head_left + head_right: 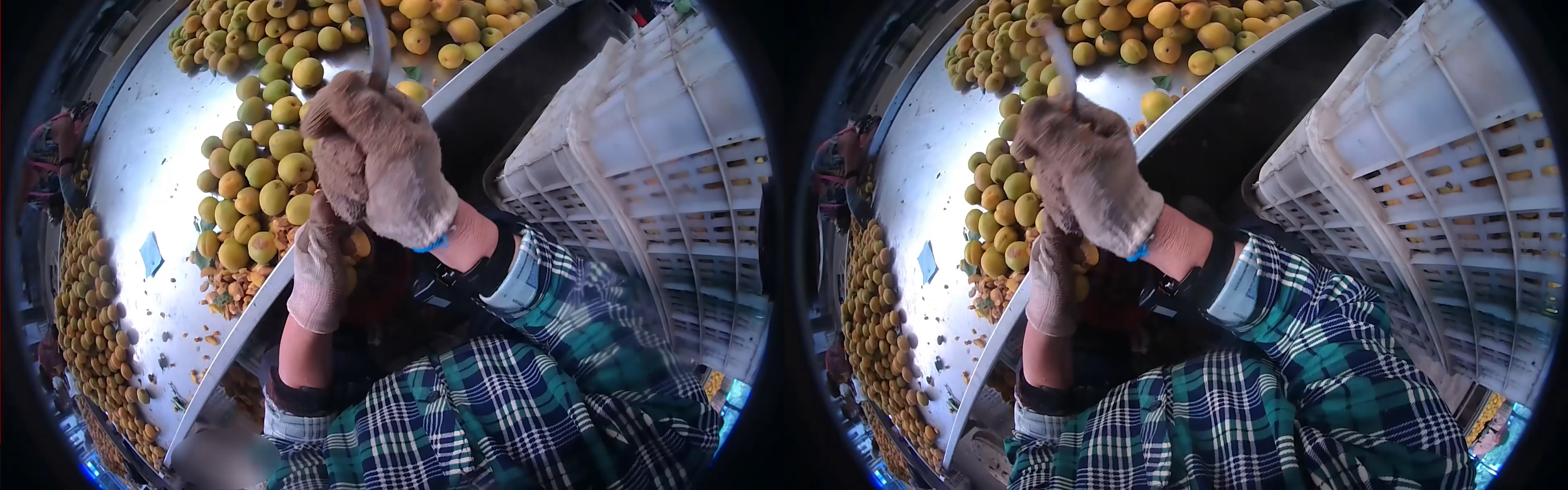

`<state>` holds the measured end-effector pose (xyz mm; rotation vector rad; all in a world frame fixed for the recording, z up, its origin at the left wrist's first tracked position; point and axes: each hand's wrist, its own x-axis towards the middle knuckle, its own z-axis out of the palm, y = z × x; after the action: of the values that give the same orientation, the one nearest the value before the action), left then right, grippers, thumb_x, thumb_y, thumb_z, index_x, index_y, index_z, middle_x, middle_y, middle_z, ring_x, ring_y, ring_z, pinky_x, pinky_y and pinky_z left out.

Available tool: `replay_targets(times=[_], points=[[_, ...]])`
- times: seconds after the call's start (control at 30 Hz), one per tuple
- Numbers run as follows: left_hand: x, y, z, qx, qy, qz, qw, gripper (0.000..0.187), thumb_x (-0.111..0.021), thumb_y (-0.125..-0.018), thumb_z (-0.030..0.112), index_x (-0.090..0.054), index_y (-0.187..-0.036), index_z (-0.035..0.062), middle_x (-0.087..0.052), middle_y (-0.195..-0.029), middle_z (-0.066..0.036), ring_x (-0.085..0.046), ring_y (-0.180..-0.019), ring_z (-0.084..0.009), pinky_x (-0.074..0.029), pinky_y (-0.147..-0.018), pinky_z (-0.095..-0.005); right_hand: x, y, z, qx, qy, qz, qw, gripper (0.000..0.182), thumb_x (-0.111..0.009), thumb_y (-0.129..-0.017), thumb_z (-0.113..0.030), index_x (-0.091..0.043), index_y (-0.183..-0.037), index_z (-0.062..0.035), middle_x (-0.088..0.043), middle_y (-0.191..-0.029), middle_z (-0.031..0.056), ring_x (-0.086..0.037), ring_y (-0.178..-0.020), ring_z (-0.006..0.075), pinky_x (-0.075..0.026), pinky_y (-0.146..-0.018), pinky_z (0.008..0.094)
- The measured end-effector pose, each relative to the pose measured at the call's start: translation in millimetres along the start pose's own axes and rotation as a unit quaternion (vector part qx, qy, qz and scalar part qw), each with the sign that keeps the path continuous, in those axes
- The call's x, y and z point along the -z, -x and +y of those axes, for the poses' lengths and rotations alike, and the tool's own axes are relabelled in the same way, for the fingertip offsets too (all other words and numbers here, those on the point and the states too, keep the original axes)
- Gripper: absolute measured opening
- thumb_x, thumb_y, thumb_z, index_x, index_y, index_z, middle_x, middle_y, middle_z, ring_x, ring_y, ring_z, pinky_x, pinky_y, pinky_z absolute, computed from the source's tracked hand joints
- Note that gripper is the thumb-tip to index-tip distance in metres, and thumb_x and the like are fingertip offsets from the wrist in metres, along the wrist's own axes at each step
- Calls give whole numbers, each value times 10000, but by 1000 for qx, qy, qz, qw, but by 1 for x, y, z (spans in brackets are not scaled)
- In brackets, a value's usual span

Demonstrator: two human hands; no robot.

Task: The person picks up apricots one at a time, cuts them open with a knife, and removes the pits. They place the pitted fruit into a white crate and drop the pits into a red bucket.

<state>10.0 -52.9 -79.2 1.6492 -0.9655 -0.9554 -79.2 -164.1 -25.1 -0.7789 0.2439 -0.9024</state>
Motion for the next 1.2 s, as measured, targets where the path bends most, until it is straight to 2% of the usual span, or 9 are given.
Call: replay_targets(times=[0.17,0.3,0.43,0.5,0.57,0.7,0.9,1.0,1.2], points=[[10,2,-13,-212,-189,-5,959,432,-507,-902,259,-457,-1248,4,-574,-929,-60,-559,-747,-145,-457,-694,-265,6,-1,2,-128,-121,53,983,388,-476,-957,-460,-560,-848,-96,-376,-532,-38,-355,-375,98,-302,-349,266],[0,4,20,72,193,-31,978,499,-409,-980,480,-581,-1017,13,-599,-792,-51,-579,-687,-104,-472,-647,-232,19,-6,7,-163,-215,68,960,371,-481,-951,-464,-532,-856,-109,-389,-558,-45,-348,-376,100,-281,-345,267],[-5,-4,25,178,342,21,923,463,-431,-973,480,-595,-1010,49,-600,-804,-22,-576,-699,-92,-474,-655,-229,21,-6,3,-195,-199,77,957,348,-487,-956,-433,-516,-841,-105,-376,-560,-57,-340,-373,95,-271,-341,258],[-9,-5,16,-171,20,125,977,475,-443,-960,511,-596,-1002,63,-596,-795,-21,-575,-702,-92,-473,-637,-229,18,-5,-3,-199,-160,74,964,298,-533,-949,-366,-547,-847,-87,-426,-547,-56,-369,-365,81,-289,-341,241],[-7,-6,13,-217,-12,147,965,478,-450,-952,527,-595,-1003,75,-592,-801,-22,-570,-702,-90,-470,-611,-219,12,-3,-6,-154,25,94,983,255,-584,-926,-320,-568,-864,-73,-466,-541,-46,-402,-370,71,-310,-347,231],[7,-9,31,208,383,112,893,492,-438,-944,548,-582,-1022,83,-583,-863,-22,-561,-714,-83,-465,-565,-176,-4,2,-2,-175,255,88,947,199,-683,-858,-228,-595,-887,-52,-520,-536,-29,-446,-382,51,-337,-349,214],[15,3,49,124,345,145,919,359,-484,-961,445,-552,-1035,100,-585,-856,-4,-542,-650,-53,-450,-507,-152,-1,-7,3,-130,378,19,916,223,-699,-825,-223,-592,-936,-61,-553,-608,-3,-450,-390,69,-367,-349,216],[49,7,5,39,248,101,963,291,-440,-938,54,-512,-1212,-12,-594,-965,-62,-531,-812,-89,-474,-699,-190,-7,1,6,-132,477,3,869,255,-712,-803,-237,-598,-947,-61,-574,-654,12,-468,-409,73,-384,-361,222],[117,97,28,84,340,175,920,405,-459,-967,355,-566,-1103,-12,-619,-867,-82,-498,-547,-76,-413,-464,-165,8,2,-1,-71,239,80,965,249,-566,-909,-265,-591,-1023,-45,-490,-644,-5,-472,-457,85,-392,-417,219]])
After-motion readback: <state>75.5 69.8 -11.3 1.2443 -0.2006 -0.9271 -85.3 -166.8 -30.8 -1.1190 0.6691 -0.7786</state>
